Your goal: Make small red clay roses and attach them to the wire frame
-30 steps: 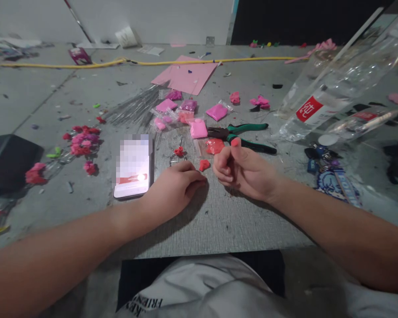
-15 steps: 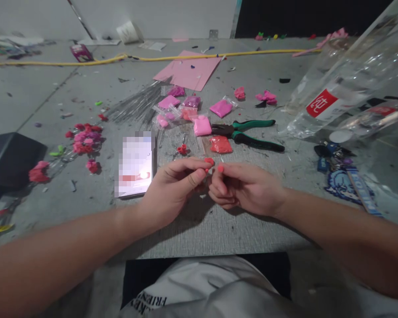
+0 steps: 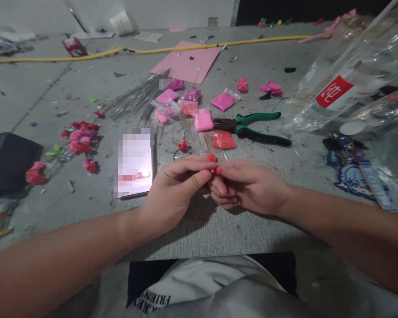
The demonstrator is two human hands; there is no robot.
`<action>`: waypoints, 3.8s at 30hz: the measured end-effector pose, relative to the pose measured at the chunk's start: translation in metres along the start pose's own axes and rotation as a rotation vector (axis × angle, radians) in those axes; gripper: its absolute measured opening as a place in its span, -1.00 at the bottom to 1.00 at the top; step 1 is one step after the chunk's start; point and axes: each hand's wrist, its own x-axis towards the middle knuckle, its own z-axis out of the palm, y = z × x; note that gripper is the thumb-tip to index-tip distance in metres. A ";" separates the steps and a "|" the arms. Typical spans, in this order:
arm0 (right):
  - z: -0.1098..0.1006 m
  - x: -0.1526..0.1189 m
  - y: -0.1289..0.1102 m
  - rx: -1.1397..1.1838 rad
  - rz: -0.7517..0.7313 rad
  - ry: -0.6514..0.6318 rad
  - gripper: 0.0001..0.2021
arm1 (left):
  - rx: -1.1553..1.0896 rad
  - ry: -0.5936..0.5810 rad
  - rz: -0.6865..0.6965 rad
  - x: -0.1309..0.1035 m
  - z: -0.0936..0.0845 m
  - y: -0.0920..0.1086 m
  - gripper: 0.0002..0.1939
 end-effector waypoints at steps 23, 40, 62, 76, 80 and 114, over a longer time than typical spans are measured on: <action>0.003 0.000 0.000 -0.009 -0.002 0.021 -0.61 | 0.228 -0.017 0.203 0.000 -0.007 -0.007 -0.82; 0.011 0.001 0.004 0.036 -0.031 0.089 -0.60 | 0.571 0.036 0.433 -0.001 -0.007 -0.003 -0.83; 0.006 0.003 0.013 -0.130 -0.044 0.050 -0.49 | 0.428 0.035 0.336 0.003 -0.008 -0.003 -0.85; -0.008 0.002 -0.002 -0.273 -0.282 0.407 -0.45 | 0.760 -0.110 0.457 0.003 -0.016 0.005 -0.90; -0.029 0.004 -0.023 -0.398 -0.423 0.563 -0.51 | 1.092 -0.357 0.598 0.002 -0.022 0.009 -0.76; -0.014 -0.003 -0.023 -1.492 -0.666 0.342 -0.88 | 0.686 0.047 0.282 0.009 -0.017 0.006 -0.78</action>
